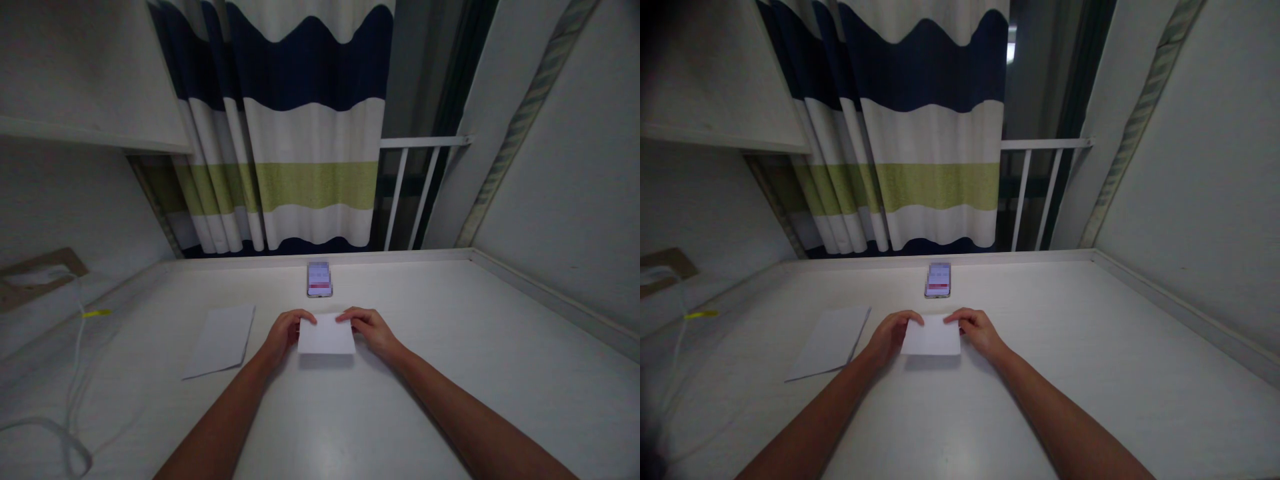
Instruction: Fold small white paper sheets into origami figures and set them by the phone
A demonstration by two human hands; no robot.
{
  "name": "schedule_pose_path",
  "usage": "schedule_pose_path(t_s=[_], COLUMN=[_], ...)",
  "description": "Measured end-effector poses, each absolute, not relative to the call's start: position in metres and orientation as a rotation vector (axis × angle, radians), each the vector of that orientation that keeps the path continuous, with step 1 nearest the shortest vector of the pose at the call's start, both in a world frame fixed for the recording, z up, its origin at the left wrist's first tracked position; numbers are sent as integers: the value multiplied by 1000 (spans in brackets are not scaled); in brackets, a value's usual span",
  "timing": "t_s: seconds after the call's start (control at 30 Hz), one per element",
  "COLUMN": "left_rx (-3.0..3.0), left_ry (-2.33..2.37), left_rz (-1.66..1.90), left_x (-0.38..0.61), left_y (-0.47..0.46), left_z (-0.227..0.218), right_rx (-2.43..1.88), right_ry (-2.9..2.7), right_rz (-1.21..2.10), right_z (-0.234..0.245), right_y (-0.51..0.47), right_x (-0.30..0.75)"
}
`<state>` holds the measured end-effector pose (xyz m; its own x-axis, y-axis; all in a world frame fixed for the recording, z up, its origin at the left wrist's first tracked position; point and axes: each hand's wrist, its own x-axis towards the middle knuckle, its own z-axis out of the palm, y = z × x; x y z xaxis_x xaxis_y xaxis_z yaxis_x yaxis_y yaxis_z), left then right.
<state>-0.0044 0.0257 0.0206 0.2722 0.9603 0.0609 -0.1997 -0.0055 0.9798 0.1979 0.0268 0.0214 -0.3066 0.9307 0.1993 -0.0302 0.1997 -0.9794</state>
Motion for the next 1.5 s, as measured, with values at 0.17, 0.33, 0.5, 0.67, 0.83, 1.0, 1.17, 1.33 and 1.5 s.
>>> schedule_pose_path(t_s=[0.17, 0.33, 0.5, 0.67, 0.83, 1.0, 1.17, 1.33, 1.5], left_rx=[1378, 1424, 1565, 1548, 1343, 1350, 1392, 1405, 1413], left_ry=[996, 956, 933, 970, 986, 1038, 1076, 1075, 1068], left_rz=[1122, 1121, 1071, 1142, 1170, 1044, 1098, 1128, 1178], left_x=[-2, 1, 3, 10, 20, 23, 20, 20, 24], left_y=[25, 26, 21, 17, 23, 27, 26, 24, 25], left_z=[27, 24, 23, 27, 15, 5, 9, 13, 14], right_rx=[-891, -956, -981, -943, -932, -935, -948, -964, -952], right_ry=[-1559, -1490, -1646, -1706, -1512, -1426, -1423, -1365, -1357], right_rz=[1232, 1266, 1267, 1353, 1400, 1443, 1510, 1484, 1445], right_z=[20, 20, 19, 17, 9, 9, 16, 18, 17], right_y=[26, 25, 23, 23, 28, 27, 22, 24, 26], right_x=[198, 194, 192, 189, 186, 184, 184, 185, 186])
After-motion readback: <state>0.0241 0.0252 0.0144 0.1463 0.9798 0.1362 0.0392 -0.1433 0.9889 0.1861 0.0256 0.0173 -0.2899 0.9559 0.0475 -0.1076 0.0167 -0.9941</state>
